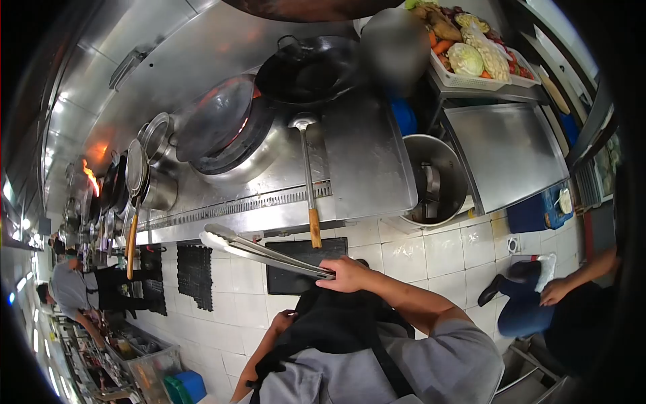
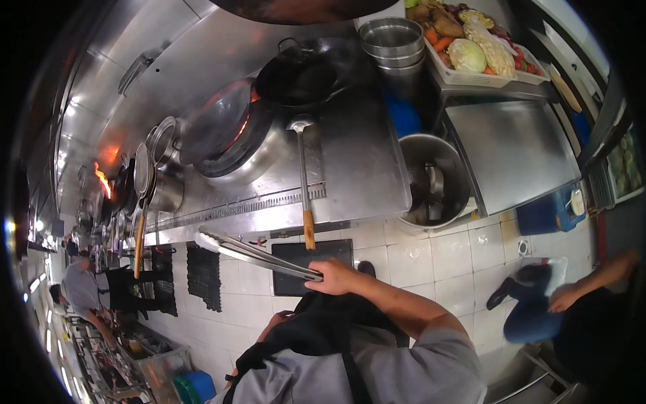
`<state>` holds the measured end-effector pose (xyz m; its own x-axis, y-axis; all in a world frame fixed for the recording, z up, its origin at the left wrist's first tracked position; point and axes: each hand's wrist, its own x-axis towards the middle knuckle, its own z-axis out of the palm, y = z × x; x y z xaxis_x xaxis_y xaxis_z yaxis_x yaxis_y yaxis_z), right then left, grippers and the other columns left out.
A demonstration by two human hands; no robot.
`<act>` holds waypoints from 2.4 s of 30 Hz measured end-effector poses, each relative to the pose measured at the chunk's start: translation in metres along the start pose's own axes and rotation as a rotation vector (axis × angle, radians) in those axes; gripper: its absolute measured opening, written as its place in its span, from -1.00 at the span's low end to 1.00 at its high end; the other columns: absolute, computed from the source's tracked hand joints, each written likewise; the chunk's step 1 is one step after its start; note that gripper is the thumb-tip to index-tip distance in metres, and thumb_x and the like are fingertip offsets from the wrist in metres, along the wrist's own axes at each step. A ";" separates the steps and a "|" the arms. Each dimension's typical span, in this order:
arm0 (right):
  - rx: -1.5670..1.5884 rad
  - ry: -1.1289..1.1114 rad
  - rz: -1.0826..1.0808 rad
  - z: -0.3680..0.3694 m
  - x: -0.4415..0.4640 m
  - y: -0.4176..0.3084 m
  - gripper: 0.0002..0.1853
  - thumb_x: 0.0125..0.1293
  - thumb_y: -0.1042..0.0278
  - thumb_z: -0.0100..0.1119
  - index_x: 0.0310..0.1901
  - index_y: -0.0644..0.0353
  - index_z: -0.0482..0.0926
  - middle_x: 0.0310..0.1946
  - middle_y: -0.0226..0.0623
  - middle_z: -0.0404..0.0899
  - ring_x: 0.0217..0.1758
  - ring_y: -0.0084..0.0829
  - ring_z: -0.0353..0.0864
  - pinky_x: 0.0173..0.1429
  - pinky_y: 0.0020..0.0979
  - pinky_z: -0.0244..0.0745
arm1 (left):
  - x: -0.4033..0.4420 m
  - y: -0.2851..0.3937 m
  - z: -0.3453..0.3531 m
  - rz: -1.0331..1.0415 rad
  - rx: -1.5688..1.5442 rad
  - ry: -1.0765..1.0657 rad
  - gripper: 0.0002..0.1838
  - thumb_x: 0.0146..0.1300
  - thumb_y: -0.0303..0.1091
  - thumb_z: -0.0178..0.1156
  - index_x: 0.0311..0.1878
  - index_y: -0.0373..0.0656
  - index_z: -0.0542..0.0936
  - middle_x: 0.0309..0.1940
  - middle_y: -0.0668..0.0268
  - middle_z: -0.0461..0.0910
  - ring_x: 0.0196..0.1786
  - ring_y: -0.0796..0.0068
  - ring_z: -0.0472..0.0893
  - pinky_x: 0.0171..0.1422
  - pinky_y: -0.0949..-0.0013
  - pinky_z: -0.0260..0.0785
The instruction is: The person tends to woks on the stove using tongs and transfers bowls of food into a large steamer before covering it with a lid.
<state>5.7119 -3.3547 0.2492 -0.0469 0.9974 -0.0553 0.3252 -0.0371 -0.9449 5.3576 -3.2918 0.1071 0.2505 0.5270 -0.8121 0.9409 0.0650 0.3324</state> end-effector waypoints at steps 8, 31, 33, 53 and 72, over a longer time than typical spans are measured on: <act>0.023 0.077 0.084 -0.013 -0.013 0.012 -0.63 0.11 0.08 0.27 -0.41 0.24 0.42 -0.61 -0.16 0.46 -0.56 -0.23 0.44 -0.38 -0.32 0.36 | 0.020 -0.005 0.004 0.075 0.041 -0.085 -0.49 0.25 0.03 0.10 0.07 -0.20 0.53 -0.08 0.00 0.59 0.02 0.17 0.59 0.11 0.27 0.38; -0.238 -0.173 0.156 -0.005 0.003 -0.009 -0.51 0.11 -0.06 0.22 -0.31 0.33 0.51 -0.52 -0.05 0.51 -0.44 -0.22 0.51 -0.30 -0.28 0.39 | 0.048 -0.001 0.039 0.013 -0.306 -0.158 -0.35 0.29 0.12 -0.04 0.29 -0.14 0.33 0.24 0.03 0.35 0.32 0.12 0.31 0.38 0.25 0.11; -0.236 -0.178 0.136 -0.002 0.007 -0.006 -0.52 0.11 -0.06 0.23 -0.32 0.33 0.51 -0.51 -0.04 0.52 -0.43 -0.20 0.52 -0.30 -0.28 0.39 | 0.047 -0.005 0.040 0.077 -0.218 -0.128 -0.35 0.29 0.13 -0.07 0.30 -0.14 0.32 0.27 0.02 0.30 0.35 0.11 0.26 0.40 0.25 0.07; 0.013 -0.286 0.341 0.046 0.038 -0.010 -0.62 0.20 0.04 0.21 -0.26 0.26 0.51 -0.67 -0.41 0.46 -0.74 -0.58 0.40 -0.69 -0.52 0.30 | 0.014 -0.072 0.060 0.028 -0.509 -0.044 -0.43 0.29 0.02 0.06 0.14 -0.28 0.47 0.00 0.07 0.57 0.05 0.30 0.55 0.15 0.32 0.34; -0.126 -0.456 0.538 0.101 0.057 -0.013 -0.61 0.24 0.02 0.15 -0.32 0.29 0.48 -0.69 -0.38 0.44 -0.78 -0.57 0.39 -0.71 -0.49 0.32 | 0.033 -0.124 0.048 -0.159 -0.501 0.246 -0.53 0.16 -0.01 0.12 -0.03 -0.19 0.60 -0.09 0.01 0.60 0.04 0.07 0.56 0.15 0.25 0.36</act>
<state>5.6097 -3.3034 0.2256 -0.2304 0.7164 -0.6586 0.5199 -0.4815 -0.7056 5.2607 -3.3233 0.0159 -0.0019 0.6554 -0.7553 0.7249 0.5212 0.4505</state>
